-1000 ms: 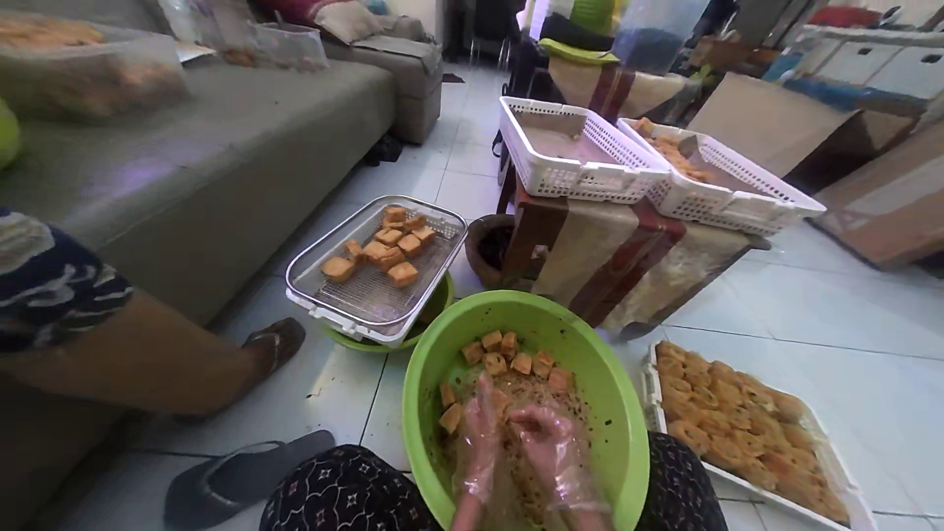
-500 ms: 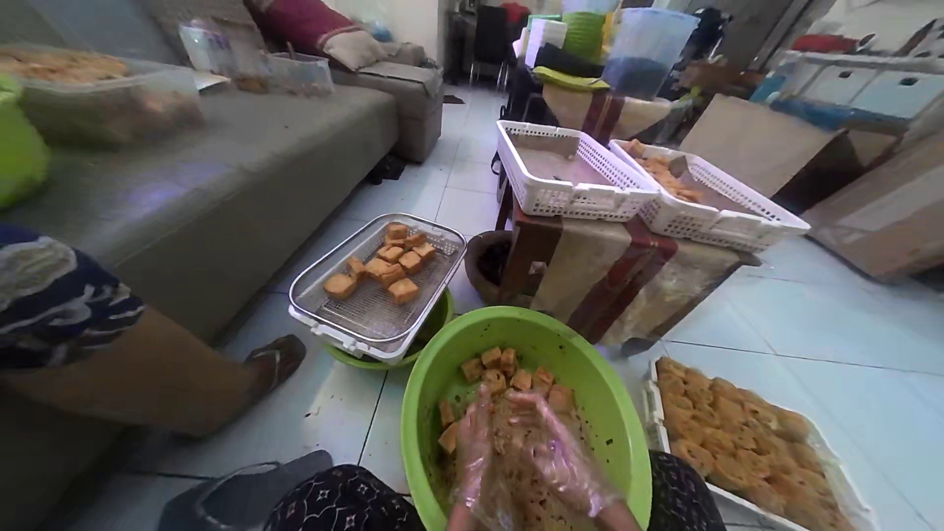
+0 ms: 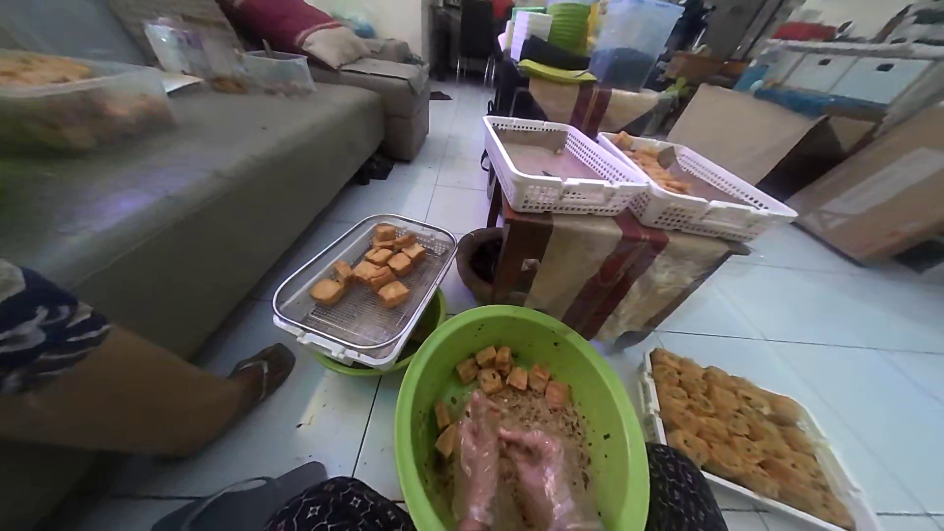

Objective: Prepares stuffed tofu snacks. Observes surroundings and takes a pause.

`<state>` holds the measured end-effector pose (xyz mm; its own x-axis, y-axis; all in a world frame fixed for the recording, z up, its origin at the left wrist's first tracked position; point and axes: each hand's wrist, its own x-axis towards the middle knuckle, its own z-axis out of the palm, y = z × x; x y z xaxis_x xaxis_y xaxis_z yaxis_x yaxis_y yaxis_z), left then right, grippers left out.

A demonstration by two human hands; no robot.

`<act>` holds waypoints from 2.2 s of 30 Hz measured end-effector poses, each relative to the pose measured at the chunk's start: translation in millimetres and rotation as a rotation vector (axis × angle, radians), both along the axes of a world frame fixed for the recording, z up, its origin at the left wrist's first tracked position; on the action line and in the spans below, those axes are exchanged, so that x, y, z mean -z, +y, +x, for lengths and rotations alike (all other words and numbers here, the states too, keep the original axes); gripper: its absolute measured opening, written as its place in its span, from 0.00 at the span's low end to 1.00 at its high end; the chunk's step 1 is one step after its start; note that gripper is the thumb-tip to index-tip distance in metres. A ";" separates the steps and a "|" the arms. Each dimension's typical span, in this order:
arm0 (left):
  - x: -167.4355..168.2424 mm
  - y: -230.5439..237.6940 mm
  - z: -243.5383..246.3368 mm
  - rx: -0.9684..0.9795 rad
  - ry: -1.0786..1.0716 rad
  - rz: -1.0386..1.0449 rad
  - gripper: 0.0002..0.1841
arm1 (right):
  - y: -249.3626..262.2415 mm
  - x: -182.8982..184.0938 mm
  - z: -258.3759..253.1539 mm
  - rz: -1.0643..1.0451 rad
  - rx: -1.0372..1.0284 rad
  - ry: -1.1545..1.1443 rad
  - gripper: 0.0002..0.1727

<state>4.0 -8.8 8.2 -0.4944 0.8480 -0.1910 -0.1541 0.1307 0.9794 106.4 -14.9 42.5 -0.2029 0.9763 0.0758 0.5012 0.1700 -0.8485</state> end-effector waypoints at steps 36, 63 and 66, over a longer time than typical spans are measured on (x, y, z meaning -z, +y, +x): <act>1.9 1.2 2.2 0.124 0.179 -0.170 0.26 | 26.7 -20.4 2.1 -0.121 -0.158 -0.412 0.16; 7.6 1.6 -0.5 0.128 0.164 -0.146 0.31 | 7.6 -8.0 4.1 -0.115 -0.020 -0.269 0.13; -1.9 -1.8 2.5 0.162 0.170 -0.215 0.25 | 26.5 -1.2 3.5 -0.208 -0.098 -0.224 0.13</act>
<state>6.5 -10.7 10.1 -0.3963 0.8675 -0.3006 0.0496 0.3472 0.9365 109.9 11.5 43.7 -0.2858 0.9411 -0.1809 0.6690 0.0608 -0.7407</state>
